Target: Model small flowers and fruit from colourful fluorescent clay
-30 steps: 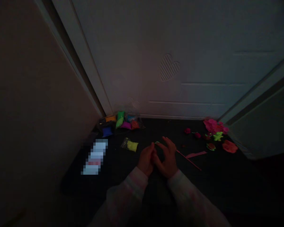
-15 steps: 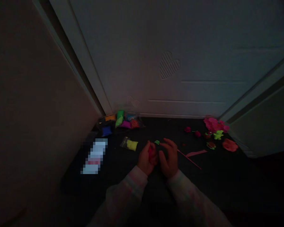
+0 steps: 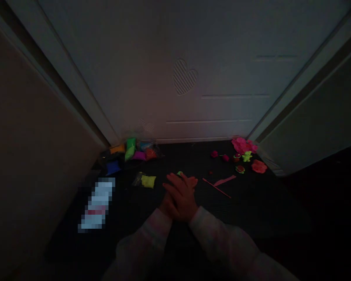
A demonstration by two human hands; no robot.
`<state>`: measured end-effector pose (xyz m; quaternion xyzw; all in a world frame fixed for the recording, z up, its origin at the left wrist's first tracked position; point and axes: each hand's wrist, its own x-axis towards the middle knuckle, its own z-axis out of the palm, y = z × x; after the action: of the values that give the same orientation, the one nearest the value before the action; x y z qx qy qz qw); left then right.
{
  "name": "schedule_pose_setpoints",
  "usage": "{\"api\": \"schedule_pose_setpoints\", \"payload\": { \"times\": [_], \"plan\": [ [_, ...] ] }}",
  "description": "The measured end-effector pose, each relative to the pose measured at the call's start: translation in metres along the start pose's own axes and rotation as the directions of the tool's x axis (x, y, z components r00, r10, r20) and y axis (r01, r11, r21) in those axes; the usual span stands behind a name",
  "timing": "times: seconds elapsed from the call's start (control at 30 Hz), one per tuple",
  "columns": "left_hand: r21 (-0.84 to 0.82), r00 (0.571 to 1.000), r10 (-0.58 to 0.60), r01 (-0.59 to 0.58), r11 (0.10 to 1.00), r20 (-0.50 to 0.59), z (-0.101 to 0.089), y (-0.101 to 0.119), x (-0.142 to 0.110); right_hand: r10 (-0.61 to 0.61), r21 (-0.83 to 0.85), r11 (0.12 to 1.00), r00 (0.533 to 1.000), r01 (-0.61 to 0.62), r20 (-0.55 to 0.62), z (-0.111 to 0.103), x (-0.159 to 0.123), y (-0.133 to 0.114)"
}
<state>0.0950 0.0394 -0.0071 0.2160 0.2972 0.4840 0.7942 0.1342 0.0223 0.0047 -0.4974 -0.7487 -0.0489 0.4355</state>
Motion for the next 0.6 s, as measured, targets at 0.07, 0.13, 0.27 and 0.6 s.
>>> {"api": "schedule_pose_setpoints", "payload": {
  "times": [0.07, 0.13, 0.27, 0.6],
  "plan": [
    [-0.107, 0.967, 0.220, -0.234, 0.966, -0.127, 0.007, -0.013, -0.002, 0.001, -0.023, 1.000, 0.999, 0.001, 0.054, 0.000, 0.004, -0.002],
    [-0.225, 0.978, 0.172, -0.194, 0.955, -0.114, 0.009, -0.016, -0.003, 0.050, -0.023, 0.999, 0.997, -0.049, 0.058, -0.001, 0.007, -0.002],
    [-0.207, 0.988, -0.136, 0.147, 0.967, 0.066, 0.002, 0.008, -0.001, 0.148, -0.012, 0.989, 0.988, -0.148, 0.053, -0.004, 0.012, 0.001],
    [-0.204, 0.876, -0.358, 0.433, 0.878, 0.323, -0.015, 0.046, 0.002, 0.104, -0.168, 0.983, 0.974, -0.071, 0.200, -0.007, 0.003, 0.003]
  ]
}}
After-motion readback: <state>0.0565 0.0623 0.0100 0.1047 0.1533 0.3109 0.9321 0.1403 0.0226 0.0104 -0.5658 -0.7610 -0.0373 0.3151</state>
